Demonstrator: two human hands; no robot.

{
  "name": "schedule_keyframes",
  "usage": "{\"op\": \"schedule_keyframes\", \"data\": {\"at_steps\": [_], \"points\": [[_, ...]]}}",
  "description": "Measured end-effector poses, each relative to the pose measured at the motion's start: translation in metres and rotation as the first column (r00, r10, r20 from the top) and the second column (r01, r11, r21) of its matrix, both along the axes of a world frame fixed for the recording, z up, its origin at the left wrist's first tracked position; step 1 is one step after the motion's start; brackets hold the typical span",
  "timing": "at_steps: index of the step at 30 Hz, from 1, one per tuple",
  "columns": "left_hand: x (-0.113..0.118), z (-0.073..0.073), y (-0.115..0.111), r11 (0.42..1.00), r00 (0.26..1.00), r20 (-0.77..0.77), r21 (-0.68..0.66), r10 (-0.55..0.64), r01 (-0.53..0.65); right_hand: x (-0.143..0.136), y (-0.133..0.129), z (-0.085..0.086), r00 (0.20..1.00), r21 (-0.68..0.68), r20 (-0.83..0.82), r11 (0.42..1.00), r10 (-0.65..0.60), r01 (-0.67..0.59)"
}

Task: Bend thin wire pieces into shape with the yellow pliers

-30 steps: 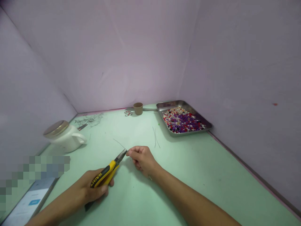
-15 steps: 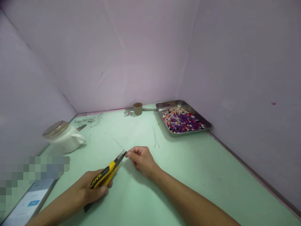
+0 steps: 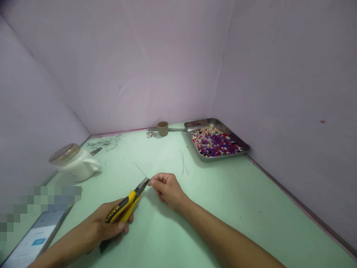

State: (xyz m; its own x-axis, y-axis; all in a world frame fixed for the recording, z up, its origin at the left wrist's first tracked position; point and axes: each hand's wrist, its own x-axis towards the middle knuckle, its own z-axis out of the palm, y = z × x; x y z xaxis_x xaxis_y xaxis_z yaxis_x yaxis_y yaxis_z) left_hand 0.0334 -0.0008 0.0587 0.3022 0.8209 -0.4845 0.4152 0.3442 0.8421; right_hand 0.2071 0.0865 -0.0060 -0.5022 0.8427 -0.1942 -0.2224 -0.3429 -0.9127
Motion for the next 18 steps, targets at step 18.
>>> {"op": "schedule_keyframes", "data": {"at_steps": [18], "points": [[-0.002, -0.0025, -0.0016, 1.0, 0.998, -0.053, -0.011, 0.028, -0.028, -0.0003, -0.0012, 0.0011, 1.0, -0.01, -0.005, 1.0, 0.009, -0.009]]}}
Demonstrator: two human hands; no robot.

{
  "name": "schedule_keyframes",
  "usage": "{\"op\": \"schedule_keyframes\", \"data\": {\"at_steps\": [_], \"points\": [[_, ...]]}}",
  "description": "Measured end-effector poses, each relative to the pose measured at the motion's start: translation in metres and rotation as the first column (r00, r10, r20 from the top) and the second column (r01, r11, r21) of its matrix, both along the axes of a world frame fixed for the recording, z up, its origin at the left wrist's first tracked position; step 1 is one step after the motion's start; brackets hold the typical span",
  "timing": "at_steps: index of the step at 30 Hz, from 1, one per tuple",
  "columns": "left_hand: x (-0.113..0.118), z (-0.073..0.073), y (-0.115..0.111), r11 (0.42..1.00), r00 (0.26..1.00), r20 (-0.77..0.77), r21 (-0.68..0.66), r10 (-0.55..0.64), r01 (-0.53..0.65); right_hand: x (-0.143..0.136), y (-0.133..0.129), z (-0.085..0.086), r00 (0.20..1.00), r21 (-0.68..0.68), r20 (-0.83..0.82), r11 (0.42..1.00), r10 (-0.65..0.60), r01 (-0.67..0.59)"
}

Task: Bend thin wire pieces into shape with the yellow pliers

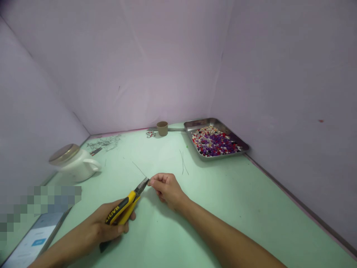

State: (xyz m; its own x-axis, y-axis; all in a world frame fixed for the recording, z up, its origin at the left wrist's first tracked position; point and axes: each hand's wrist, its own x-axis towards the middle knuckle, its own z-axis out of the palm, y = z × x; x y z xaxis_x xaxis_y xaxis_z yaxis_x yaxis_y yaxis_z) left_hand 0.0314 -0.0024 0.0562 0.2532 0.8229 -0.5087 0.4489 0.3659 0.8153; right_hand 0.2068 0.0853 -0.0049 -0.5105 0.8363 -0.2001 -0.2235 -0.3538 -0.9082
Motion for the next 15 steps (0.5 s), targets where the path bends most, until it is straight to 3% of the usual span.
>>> {"op": "schedule_keyframes", "data": {"at_steps": [6, 15], "points": [[0.002, 0.007, 0.001, 0.998, 0.998, 0.05, -0.056, 0.035, -0.032, 0.0, -0.001, 0.004, 1.0, -0.031, -0.01, 0.999, -0.005, 0.005], [-0.001, -0.009, 0.0, 0.999, 0.997, -0.067, 0.045, -0.026, 0.029, 0.002, 0.001, 0.002, 1.0, -0.055, -0.017, 0.998, 0.007, -0.008]]}}
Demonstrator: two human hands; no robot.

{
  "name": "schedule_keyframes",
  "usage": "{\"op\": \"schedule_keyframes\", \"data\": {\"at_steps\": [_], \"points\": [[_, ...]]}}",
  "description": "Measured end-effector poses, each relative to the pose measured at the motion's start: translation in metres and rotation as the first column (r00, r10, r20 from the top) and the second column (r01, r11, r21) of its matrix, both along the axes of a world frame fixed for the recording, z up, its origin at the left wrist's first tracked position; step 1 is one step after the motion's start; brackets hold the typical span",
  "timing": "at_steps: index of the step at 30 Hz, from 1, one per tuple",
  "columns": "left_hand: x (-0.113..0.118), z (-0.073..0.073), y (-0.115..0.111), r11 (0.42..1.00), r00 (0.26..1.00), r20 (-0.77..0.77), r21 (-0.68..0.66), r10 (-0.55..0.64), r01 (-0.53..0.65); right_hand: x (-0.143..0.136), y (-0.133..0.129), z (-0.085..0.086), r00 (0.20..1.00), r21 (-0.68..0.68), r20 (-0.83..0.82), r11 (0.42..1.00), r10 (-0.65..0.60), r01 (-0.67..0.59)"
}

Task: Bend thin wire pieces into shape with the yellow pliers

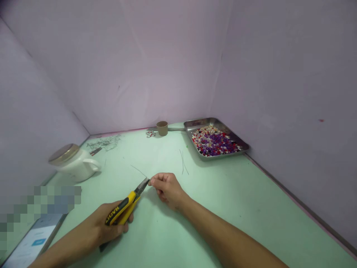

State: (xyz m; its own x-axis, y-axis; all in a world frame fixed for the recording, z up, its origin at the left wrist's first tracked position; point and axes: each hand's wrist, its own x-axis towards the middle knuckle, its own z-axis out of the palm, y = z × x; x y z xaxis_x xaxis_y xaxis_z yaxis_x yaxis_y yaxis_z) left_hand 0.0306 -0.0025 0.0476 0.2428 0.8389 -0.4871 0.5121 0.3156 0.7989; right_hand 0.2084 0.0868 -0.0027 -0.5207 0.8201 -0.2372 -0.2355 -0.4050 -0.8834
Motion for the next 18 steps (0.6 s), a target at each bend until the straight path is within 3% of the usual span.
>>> {"op": "schedule_keyframes", "data": {"at_steps": [7, 18], "points": [[-0.0018, 0.0017, -0.0003, 0.999, 0.995, 0.095, -0.044, 0.017, -0.013, -0.0019, 0.0007, -0.0043, 1.0, 0.06, 0.014, 0.998, -0.016, 0.015], [-0.0032, -0.0016, 0.0008, 0.999, 0.994, 0.109, -0.042, 0.0, 0.005, -0.0017, -0.0008, -0.0038, 0.999, 0.047, 0.025, 0.998, -0.034, 0.033]]}}
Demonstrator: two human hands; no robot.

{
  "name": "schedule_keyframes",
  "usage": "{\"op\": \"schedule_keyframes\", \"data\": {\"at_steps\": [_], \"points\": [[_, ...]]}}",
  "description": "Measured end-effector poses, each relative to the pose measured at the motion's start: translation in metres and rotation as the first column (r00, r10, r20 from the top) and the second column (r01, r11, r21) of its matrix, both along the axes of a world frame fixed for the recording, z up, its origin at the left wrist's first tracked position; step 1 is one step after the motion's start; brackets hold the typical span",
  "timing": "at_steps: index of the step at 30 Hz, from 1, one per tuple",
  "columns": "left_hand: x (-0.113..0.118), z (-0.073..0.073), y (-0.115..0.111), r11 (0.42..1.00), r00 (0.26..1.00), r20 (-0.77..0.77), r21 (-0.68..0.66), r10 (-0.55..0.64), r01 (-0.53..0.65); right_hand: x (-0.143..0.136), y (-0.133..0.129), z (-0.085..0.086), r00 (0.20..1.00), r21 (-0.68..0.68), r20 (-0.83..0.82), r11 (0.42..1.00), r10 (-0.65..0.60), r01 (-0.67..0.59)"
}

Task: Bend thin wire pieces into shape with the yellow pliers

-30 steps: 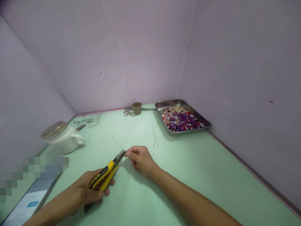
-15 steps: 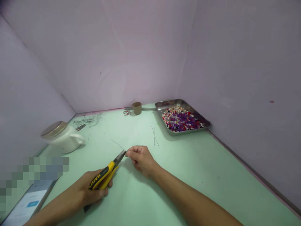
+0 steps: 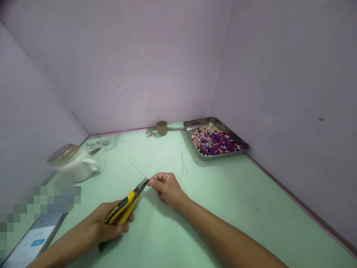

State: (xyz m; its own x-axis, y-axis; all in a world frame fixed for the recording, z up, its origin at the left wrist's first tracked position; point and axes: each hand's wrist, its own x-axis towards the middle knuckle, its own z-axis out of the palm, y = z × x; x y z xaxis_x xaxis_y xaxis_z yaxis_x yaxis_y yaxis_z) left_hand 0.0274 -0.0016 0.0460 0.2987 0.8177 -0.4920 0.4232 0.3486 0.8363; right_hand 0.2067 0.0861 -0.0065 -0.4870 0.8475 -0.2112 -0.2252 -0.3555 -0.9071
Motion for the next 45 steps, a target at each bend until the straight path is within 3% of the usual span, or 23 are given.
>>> {"op": "schedule_keyframes", "data": {"at_steps": [10, 14, 16, 19, 21, 23, 27, 30, 33, 37, 39, 42, 45], "points": [[0.008, 0.006, -0.004, 0.974, 0.926, -0.378, 0.213, 0.008, 0.079, 0.0, -0.001, 0.001, 1.0, -0.003, -0.007, 1.0, 0.003, -0.003], [0.011, 0.001, -0.007, 0.94, 0.899, -0.438, 0.316, 0.026, 0.127, -0.002, -0.001, -0.001, 1.0, -0.004, 0.007, 1.0, -0.005, 0.005], [0.013, -0.006, -0.008, 0.923, 0.834, -0.548, 0.351, 0.066, 0.157, -0.003, -0.001, -0.001, 1.0, -0.003, 0.022, 1.0, -0.018, 0.018], [0.017, -0.018, -0.008, 0.926, 0.623, -0.774, 0.309, 0.111, 0.218, -0.004, 0.0, -0.001, 0.998, 0.001, 0.046, 0.999, -0.039, 0.039], [0.018, -0.022, -0.008, 0.927, 0.548, -0.828, 0.291, 0.121, 0.235, -0.005, 0.0, -0.001, 0.998, 0.007, 0.041, 0.999, -0.046, 0.046], [0.018, -0.02, -0.007, 0.921, 0.609, -0.783, 0.323, 0.13, 0.218, -0.005, 0.0, -0.001, 0.998, 0.011, 0.032, 0.999, -0.046, 0.046], [0.015, 0.0, -0.007, 0.919, 0.887, -0.458, 0.374, 0.065, 0.126, -0.002, -0.002, 0.0, 1.0, 0.032, 0.001, 0.999, -0.017, 0.017], [0.012, 0.011, -0.007, 0.984, 0.975, -0.221, 0.175, 0.014, 0.025, 0.001, -0.003, -0.001, 0.999, 0.055, -0.049, 0.998, 0.021, -0.018], [0.008, 0.01, -0.006, 0.999, 0.996, 0.085, 0.047, -0.013, 0.009, 0.003, -0.003, -0.002, 0.994, 0.076, -0.098, 0.996, 0.048, -0.041], [0.005, 0.007, -0.005, 1.0, 0.935, 0.353, -0.02, -0.015, 0.024, 0.003, -0.003, -0.004, 0.989, 0.1, -0.142, 0.994, 0.05, -0.036], [0.005, 0.01, -0.005, 0.999, 0.942, 0.335, -0.029, -0.025, 0.037, 0.003, -0.003, -0.005, 0.989, 0.085, -0.141, 0.996, 0.046, -0.035], [0.008, 0.017, -0.005, 0.993, 1.0, -0.011, 0.116, -0.005, 0.006, 0.002, -0.002, -0.003, 0.996, 0.046, -0.089, 0.999, 0.019, -0.015], [0.011, 0.018, -0.006, 0.953, 0.956, -0.288, 0.301, 0.048, 0.043, 0.001, -0.002, -0.002, 1.0, 0.025, -0.025, 1.0, -0.001, 0.002]]}}
